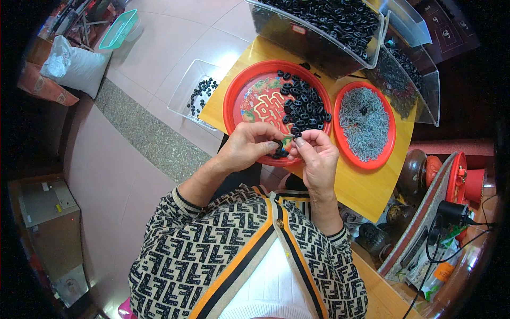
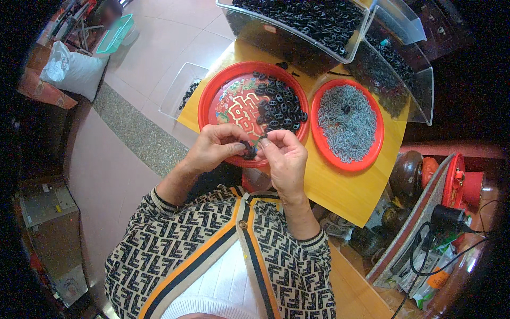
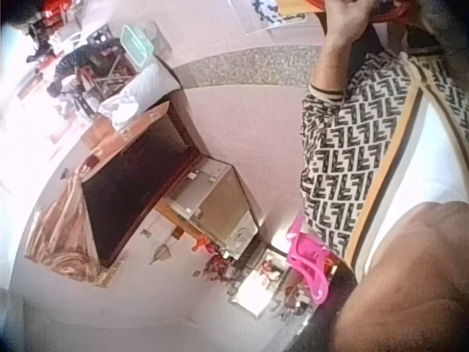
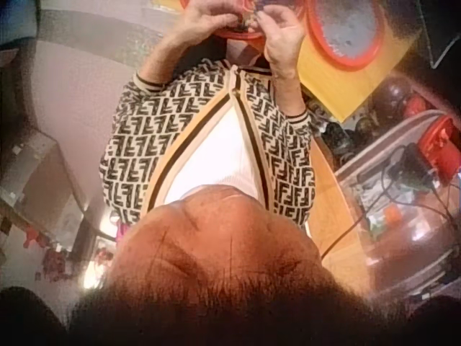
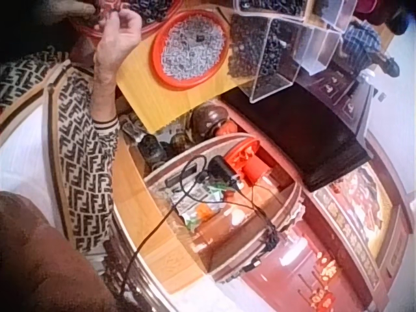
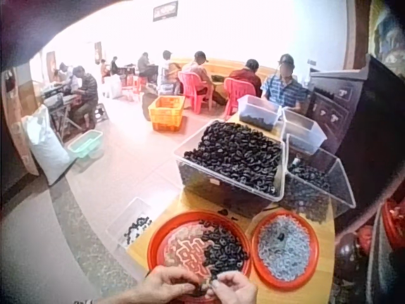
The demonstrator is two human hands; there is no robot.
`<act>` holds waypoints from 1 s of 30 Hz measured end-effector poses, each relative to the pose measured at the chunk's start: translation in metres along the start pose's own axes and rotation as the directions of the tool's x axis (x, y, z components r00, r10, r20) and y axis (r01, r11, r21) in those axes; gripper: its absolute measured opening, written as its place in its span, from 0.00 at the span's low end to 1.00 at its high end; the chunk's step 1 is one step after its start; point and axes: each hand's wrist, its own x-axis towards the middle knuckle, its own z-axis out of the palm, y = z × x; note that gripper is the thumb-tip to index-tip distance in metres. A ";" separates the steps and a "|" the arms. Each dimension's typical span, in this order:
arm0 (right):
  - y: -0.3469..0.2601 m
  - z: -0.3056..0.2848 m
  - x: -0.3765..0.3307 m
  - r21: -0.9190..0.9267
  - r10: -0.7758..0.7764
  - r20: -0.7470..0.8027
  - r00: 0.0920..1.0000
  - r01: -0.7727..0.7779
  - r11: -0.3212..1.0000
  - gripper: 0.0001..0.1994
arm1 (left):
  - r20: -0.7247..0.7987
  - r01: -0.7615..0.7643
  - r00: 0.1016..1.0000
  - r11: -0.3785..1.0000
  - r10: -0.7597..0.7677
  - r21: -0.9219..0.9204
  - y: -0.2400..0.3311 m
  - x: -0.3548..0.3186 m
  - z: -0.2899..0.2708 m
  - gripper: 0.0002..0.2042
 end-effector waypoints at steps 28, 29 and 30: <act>0.005 0.014 -0.002 -0.082 0.003 -0.012 1.000 -0.004 0.997 0.03 | -0.128 -0.018 0.991 0.881 -0.048 -0.473 -0.007 -0.013 -0.001 0.11; 0.005 0.014 -0.003 -0.105 0.001 -0.017 1.000 -0.003 0.994 0.04 | -0.128 -0.018 0.991 0.881 -0.049 -0.473 -0.007 -0.013 -0.001 0.11; 0.005 0.014 -0.003 -0.105 0.001 -0.017 1.000 -0.003 0.994 0.04 | -0.128 -0.013 0.990 0.890 -0.051 -0.457 -0.007 -0.013 -0.001 0.11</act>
